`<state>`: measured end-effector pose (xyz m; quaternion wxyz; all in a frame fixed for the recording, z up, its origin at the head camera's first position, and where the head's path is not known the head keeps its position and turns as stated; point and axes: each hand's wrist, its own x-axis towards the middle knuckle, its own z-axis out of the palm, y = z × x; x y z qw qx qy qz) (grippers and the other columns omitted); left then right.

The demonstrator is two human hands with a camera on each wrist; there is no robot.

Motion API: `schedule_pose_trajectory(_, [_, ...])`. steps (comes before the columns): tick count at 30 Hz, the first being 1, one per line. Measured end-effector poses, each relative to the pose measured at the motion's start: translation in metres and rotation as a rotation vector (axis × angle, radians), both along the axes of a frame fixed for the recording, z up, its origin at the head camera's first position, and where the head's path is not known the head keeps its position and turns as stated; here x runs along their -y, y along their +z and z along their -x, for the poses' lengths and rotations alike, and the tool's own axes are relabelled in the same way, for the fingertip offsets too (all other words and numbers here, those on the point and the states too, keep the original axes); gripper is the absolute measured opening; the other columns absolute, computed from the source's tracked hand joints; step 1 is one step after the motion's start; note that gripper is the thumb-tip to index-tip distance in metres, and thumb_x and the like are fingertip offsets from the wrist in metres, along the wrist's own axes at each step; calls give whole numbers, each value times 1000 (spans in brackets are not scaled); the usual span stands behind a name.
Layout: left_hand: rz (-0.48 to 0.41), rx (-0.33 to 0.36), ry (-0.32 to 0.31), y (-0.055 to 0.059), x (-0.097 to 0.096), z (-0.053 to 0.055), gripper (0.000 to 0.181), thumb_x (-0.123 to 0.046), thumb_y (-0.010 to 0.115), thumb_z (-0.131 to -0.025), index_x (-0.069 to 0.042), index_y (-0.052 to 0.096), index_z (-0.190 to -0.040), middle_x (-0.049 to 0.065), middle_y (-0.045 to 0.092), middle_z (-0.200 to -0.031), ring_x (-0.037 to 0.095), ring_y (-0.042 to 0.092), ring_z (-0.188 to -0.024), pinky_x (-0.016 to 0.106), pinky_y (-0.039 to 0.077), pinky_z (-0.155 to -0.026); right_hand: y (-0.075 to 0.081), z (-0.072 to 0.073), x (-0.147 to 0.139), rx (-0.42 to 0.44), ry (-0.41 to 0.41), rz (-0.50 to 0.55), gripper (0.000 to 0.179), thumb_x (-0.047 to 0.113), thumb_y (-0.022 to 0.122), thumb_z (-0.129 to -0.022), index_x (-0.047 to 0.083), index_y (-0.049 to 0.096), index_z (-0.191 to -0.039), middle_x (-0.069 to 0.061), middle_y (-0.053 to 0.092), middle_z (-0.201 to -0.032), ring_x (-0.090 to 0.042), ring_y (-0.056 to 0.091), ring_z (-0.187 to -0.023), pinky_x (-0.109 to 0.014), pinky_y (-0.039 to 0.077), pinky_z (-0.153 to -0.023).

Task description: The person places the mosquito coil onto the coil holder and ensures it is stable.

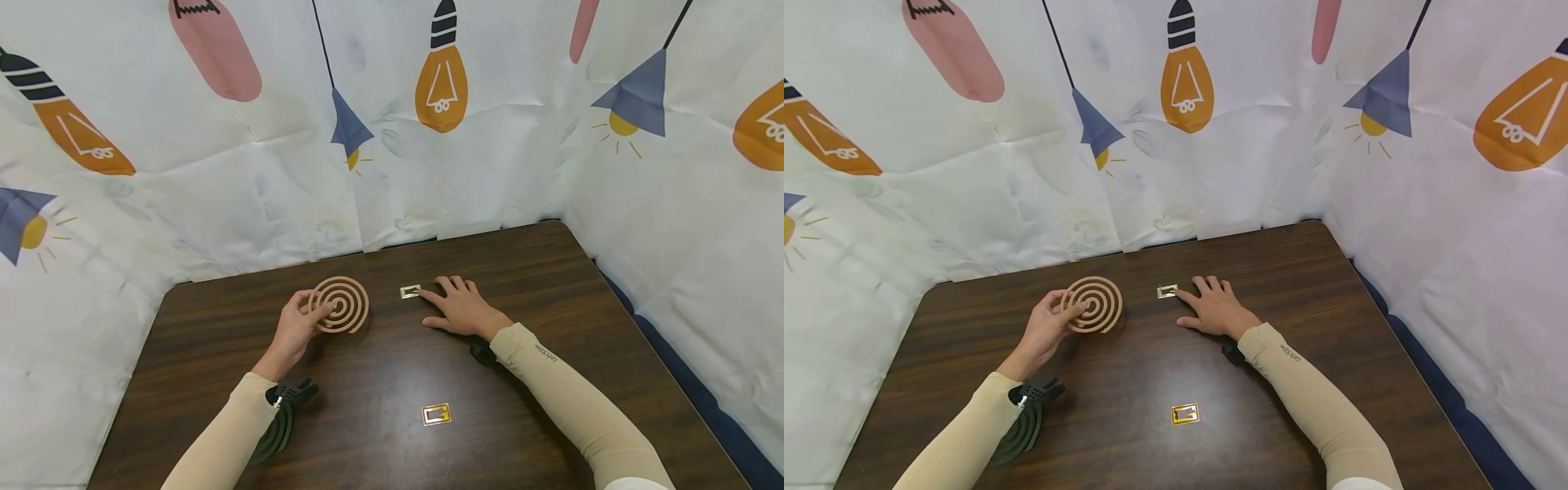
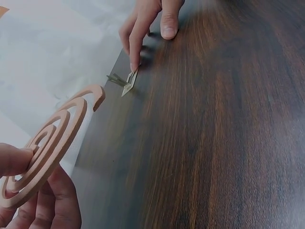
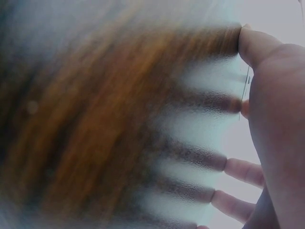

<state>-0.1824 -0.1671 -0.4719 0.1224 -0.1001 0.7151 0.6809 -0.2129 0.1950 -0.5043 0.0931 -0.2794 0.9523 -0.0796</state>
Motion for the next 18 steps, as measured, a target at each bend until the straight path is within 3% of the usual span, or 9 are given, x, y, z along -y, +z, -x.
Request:
schedule_pose_trajectory(7, [-2, 1, 3, 0, -4, 3, 56, -19, 71, -99, -6, 40, -143, -3, 73, -103, 10, 74, -82, 25, 63, -73, -1, 0, 1, 5, -5, -6, 70, 67, 47, -102, 34, 34, -162, -17, 30, -166, -44, 33, -150, -68, 33, -117])
schedule_pose_trajectory(18, [-14, 6, -2, -1, -9, 7, 52, -19, 70, -100, -7, 41, -142, -7, 72, -101, 7, 74, -86, 26, 63, -75, 1, 0, 1, 4, -2, -10, 69, 66, 47, -102, 34, 34, -162, -18, 31, -166, -44, 33, -150, -68, 34, -116])
